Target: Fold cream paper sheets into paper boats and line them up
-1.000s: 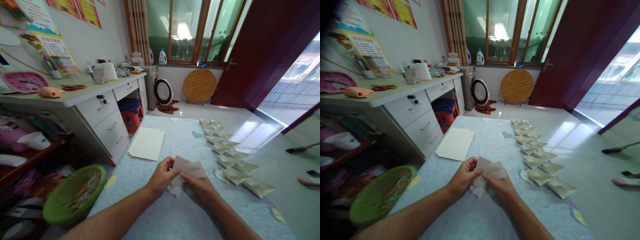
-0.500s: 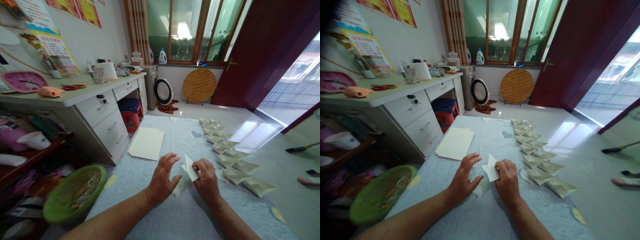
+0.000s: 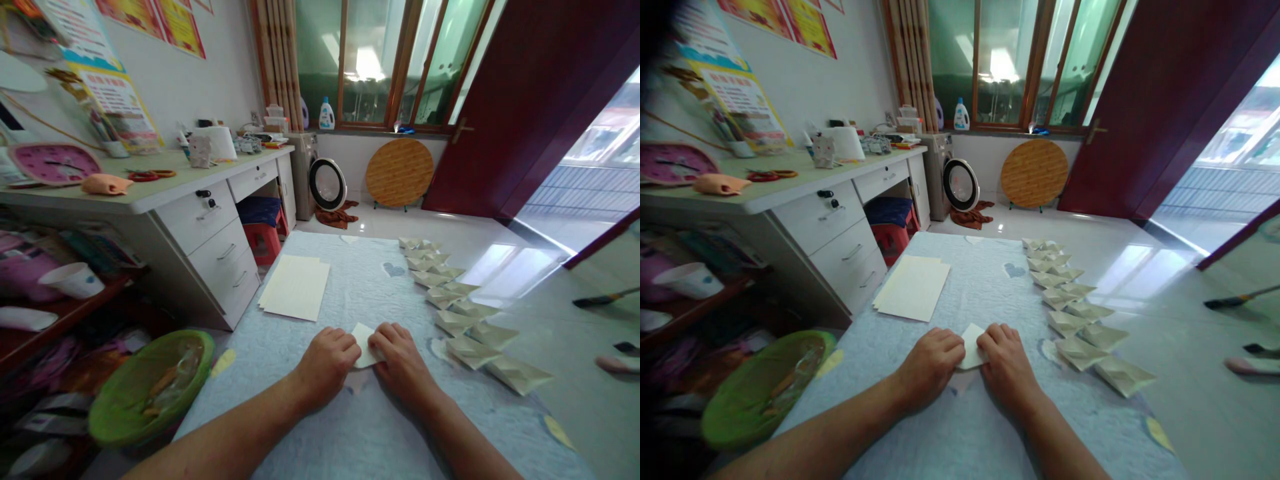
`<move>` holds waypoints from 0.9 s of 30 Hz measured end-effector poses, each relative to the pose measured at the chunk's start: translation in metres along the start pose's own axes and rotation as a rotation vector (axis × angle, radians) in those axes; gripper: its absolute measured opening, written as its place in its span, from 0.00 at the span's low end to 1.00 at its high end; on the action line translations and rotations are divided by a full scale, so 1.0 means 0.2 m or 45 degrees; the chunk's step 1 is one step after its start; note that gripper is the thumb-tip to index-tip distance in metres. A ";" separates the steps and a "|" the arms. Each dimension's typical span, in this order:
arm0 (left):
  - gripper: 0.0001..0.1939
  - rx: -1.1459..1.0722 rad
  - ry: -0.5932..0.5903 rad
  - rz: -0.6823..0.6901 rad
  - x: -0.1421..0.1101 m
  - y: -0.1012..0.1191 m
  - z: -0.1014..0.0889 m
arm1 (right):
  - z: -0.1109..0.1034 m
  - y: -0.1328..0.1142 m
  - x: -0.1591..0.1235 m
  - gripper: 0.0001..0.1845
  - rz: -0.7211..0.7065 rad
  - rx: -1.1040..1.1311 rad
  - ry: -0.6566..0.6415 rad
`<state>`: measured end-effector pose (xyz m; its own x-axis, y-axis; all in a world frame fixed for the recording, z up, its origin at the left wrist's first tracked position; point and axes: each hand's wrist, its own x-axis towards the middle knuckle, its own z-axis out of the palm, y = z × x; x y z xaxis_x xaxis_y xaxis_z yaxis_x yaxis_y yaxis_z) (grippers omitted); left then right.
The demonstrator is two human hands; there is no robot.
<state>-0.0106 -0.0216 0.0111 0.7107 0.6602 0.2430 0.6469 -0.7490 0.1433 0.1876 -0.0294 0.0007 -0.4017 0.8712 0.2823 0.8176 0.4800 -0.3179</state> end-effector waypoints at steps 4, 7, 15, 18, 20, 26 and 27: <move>0.03 -0.004 -0.103 -0.044 -0.01 0.00 -0.02 | -0.06 0.06 -0.02 0.14 0.030 0.087 -0.131; 0.03 -0.022 -0.141 -0.064 -0.01 0.00 -0.04 | -0.08 0.09 -0.03 0.13 0.023 0.120 -0.188; 0.04 -0.025 -0.179 -0.062 -0.01 0.01 -0.05 | -0.10 0.13 -0.03 0.13 0.012 0.157 -0.230; 0.01 -0.020 -0.182 -0.036 -0.01 0.01 -0.04 | -0.10 0.14 -0.03 0.12 0.011 0.157 -0.251; 0.04 -0.042 -0.181 -0.072 -0.01 0.01 -0.03 | -0.10 0.14 -0.03 0.11 0.020 0.194 -0.254; 0.04 -0.296 -0.179 -0.348 -0.01 -0.03 0.00 | -0.09 0.17 -0.02 0.12 0.080 0.346 -0.233; 0.04 -0.318 -0.184 -0.375 -0.01 -0.03 0.00 | -0.09 0.17 -0.02 0.11 0.099 0.355 -0.236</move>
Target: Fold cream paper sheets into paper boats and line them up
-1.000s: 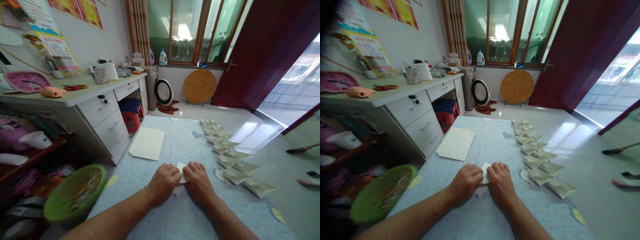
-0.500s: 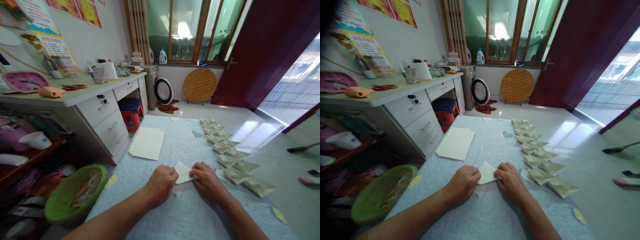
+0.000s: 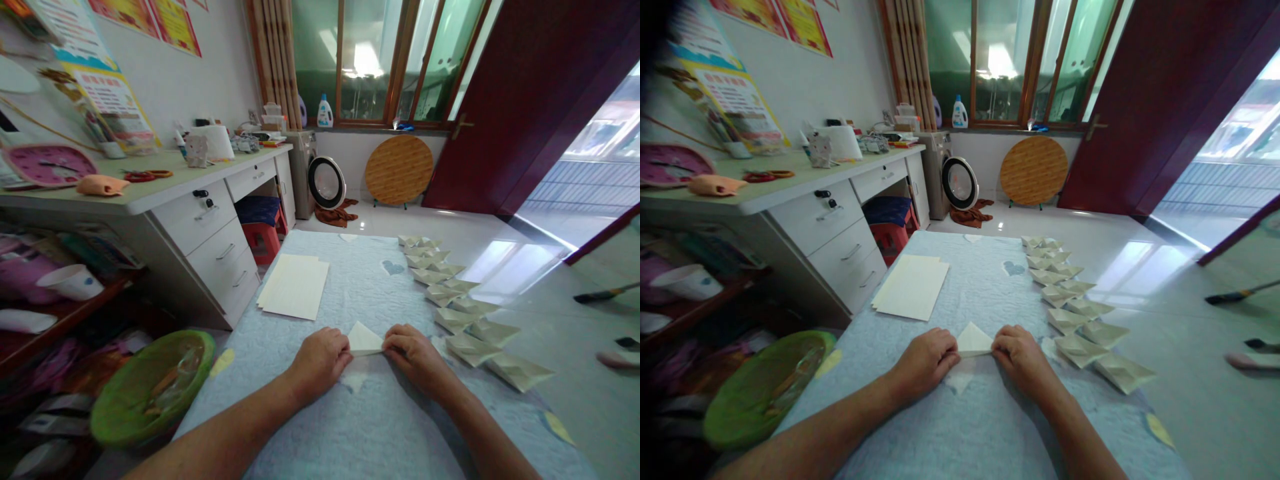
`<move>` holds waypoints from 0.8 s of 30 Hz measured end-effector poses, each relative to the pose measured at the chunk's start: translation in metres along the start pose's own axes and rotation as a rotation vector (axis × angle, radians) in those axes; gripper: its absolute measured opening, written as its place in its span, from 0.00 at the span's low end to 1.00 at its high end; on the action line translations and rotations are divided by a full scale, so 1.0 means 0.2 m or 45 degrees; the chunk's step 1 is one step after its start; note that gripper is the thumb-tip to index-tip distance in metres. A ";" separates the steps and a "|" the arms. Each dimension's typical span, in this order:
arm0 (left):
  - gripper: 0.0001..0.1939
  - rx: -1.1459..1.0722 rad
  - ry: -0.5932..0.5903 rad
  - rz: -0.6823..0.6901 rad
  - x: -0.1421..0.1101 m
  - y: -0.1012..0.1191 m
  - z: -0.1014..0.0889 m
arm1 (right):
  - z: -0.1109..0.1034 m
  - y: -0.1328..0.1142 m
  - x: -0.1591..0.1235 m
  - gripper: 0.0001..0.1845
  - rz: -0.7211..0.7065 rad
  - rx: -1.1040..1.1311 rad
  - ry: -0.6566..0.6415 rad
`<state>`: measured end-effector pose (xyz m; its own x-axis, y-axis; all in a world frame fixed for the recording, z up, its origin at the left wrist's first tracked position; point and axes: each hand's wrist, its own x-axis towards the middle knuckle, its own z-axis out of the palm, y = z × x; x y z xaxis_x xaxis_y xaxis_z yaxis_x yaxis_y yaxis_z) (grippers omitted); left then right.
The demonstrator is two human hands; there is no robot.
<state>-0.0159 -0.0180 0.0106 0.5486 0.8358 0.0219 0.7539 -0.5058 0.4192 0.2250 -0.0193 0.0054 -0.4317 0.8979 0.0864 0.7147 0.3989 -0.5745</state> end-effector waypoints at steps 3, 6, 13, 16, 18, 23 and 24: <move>0.07 -0.013 -0.007 -0.033 0.00 0.00 0.00 | 0.00 0.01 0.00 0.11 0.068 -0.001 0.001; 0.10 0.013 -0.016 -0.044 0.01 0.00 -0.01 | -0.01 0.01 0.00 0.12 0.118 -0.005 0.001; 0.12 0.040 -0.027 -0.066 0.01 0.00 0.00 | -0.03 0.03 0.00 0.10 0.172 0.000 0.018; 0.12 0.031 -0.031 -0.064 0.01 0.01 -0.01 | -0.04 0.04 -0.01 0.09 0.190 0.012 0.025; 0.11 0.022 -0.044 -0.065 0.01 0.01 -0.02 | -0.05 0.04 -0.01 0.09 0.179 0.003 0.004; 0.10 0.014 -0.031 -0.077 0.00 0.01 -0.03 | -0.06 0.01 -0.01 0.11 0.197 -0.088 -0.056; 0.10 0.018 -0.028 -0.079 0.01 0.01 -0.02 | -0.06 0.01 -0.01 0.11 0.206 -0.113 -0.058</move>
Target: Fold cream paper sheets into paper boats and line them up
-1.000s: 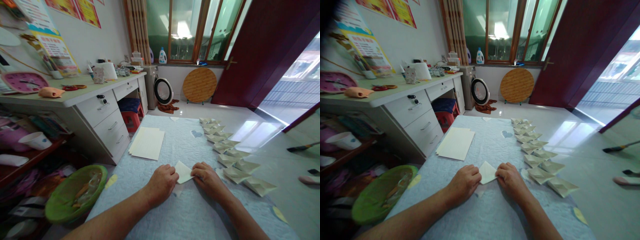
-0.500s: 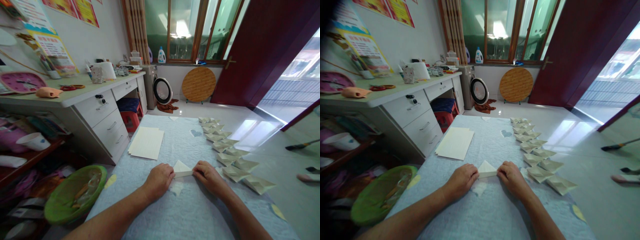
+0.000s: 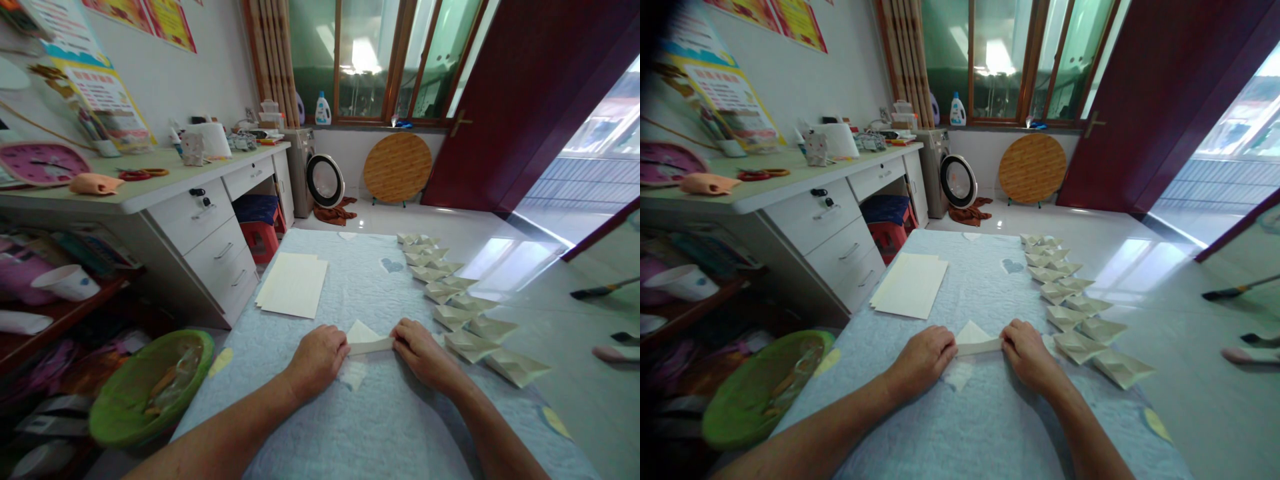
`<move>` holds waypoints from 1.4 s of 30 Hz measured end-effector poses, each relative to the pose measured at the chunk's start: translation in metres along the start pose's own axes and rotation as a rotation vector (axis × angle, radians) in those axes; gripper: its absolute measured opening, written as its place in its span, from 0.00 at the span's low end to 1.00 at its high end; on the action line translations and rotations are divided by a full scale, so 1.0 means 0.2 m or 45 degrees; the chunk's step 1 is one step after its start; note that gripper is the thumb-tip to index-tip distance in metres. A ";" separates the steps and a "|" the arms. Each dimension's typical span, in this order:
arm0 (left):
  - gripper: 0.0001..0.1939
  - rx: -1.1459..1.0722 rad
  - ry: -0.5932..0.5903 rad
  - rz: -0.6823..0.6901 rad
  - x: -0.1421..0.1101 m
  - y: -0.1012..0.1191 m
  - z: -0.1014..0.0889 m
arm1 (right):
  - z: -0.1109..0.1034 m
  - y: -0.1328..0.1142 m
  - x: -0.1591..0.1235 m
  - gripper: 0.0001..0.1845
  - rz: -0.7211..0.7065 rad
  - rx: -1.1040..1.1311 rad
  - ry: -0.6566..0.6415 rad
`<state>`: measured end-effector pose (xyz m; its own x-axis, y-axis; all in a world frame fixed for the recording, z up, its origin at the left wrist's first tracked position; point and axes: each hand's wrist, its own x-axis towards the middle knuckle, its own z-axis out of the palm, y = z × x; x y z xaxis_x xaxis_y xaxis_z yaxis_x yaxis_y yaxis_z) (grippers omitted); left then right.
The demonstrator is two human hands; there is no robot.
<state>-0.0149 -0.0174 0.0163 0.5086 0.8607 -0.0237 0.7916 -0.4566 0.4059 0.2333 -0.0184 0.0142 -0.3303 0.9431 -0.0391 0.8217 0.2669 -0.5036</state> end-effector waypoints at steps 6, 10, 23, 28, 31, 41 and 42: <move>0.11 0.033 -0.006 -0.013 0.01 0.00 0.01 | 0.03 -0.02 0.00 0.10 -0.005 -0.035 0.041; 0.12 0.079 -0.002 -0.058 0.01 0.00 0.01 | 0.05 -0.02 0.01 0.12 0.038 -0.064 0.055; 0.11 0.152 -0.028 -0.187 0.01 -0.01 -0.01 | 0.09 -0.03 0.03 0.12 0.188 -0.126 0.139; 0.11 0.135 -0.022 -0.175 0.01 -0.02 -0.01 | 0.10 -0.02 0.03 0.12 0.192 -0.117 0.168; 0.10 0.129 -0.025 -0.162 0.01 -0.02 -0.01 | 0.10 -0.02 0.03 0.11 0.198 -0.125 0.159; 0.09 0.226 -0.023 -0.166 0.00 0.00 0.01 | 0.12 -0.01 0.03 0.12 0.176 -0.156 0.208; 0.09 0.232 -0.023 -0.167 0.00 0.00 0.02 | 0.12 -0.01 0.03 0.12 0.167 -0.154 0.217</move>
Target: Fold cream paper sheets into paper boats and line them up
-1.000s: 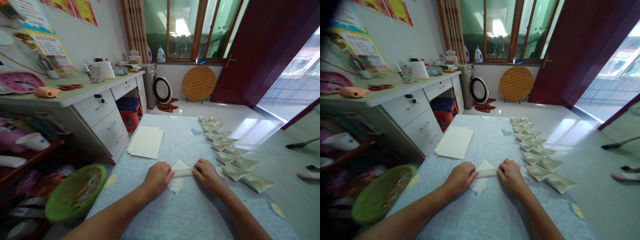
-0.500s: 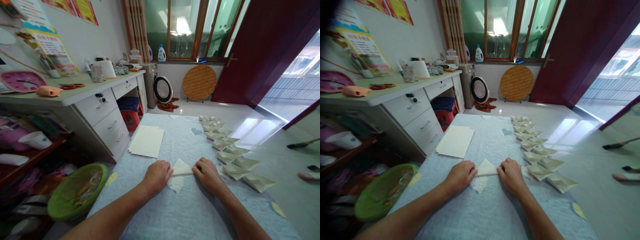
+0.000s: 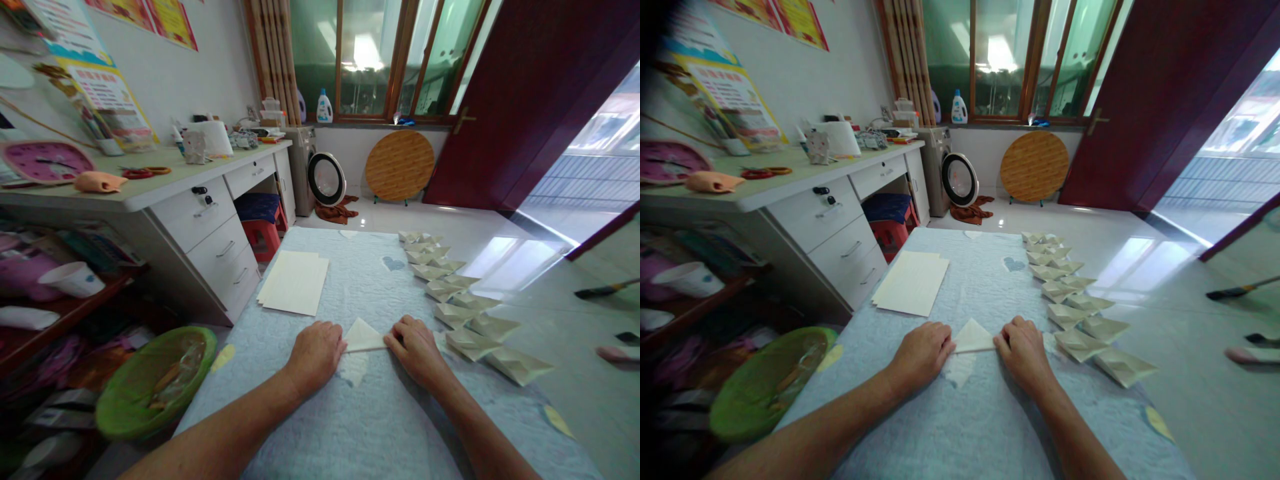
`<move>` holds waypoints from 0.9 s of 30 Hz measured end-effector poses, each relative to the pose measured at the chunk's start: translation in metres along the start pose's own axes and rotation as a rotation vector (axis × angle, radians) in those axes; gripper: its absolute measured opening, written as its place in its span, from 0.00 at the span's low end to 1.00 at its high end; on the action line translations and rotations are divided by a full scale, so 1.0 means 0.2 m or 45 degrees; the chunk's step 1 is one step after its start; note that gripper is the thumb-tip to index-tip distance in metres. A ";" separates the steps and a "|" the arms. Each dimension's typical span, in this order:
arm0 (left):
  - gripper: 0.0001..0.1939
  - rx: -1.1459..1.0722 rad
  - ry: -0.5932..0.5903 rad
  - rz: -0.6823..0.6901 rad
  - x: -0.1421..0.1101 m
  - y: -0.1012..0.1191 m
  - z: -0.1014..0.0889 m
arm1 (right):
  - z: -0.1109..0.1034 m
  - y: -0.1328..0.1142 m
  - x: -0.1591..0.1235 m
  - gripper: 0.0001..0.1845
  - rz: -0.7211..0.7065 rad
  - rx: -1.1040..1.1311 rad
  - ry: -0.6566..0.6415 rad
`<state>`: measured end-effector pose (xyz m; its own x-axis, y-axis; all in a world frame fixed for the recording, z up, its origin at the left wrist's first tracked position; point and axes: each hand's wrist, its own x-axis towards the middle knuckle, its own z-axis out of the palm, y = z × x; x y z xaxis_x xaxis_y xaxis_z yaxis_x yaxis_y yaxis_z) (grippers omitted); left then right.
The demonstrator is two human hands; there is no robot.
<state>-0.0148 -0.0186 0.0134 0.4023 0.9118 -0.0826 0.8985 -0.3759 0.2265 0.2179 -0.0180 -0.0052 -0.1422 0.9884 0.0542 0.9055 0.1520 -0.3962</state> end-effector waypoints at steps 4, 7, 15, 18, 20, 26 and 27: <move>0.08 0.014 0.016 0.016 0.00 0.00 0.02 | 0.00 0.00 0.00 0.12 0.001 0.003 0.013; 0.08 0.023 0.017 0.022 0.01 -0.01 0.02 | 0.00 0.00 0.00 0.12 0.016 -0.009 -0.003; 0.08 0.045 0.027 0.052 0.00 0.00 0.03 | 0.00 -0.01 0.00 0.12 0.016 -0.040 -0.002; 0.06 0.039 0.078 0.066 -0.01 0.00 0.03 | 0.00 -0.01 0.00 0.12 0.016 -0.052 0.012; 0.08 0.052 0.156 0.129 -0.01 0.00 0.04 | 0.00 -0.01 0.00 0.12 0.020 -0.068 0.017; 0.13 0.153 0.302 0.623 -0.02 -0.01 0.06 | -0.01 -0.03 -0.01 0.10 0.039 -0.103 0.031; 0.13 0.175 0.294 0.684 -0.01 -0.02 0.07 | -0.01 -0.02 -0.01 0.10 0.042 -0.102 0.035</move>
<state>-0.0162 -0.0219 -0.0002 0.7718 0.5946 0.2254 0.6005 -0.7981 0.0489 0.2144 -0.0212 -0.0023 -0.1021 0.9925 0.0677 0.9388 0.1186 -0.3233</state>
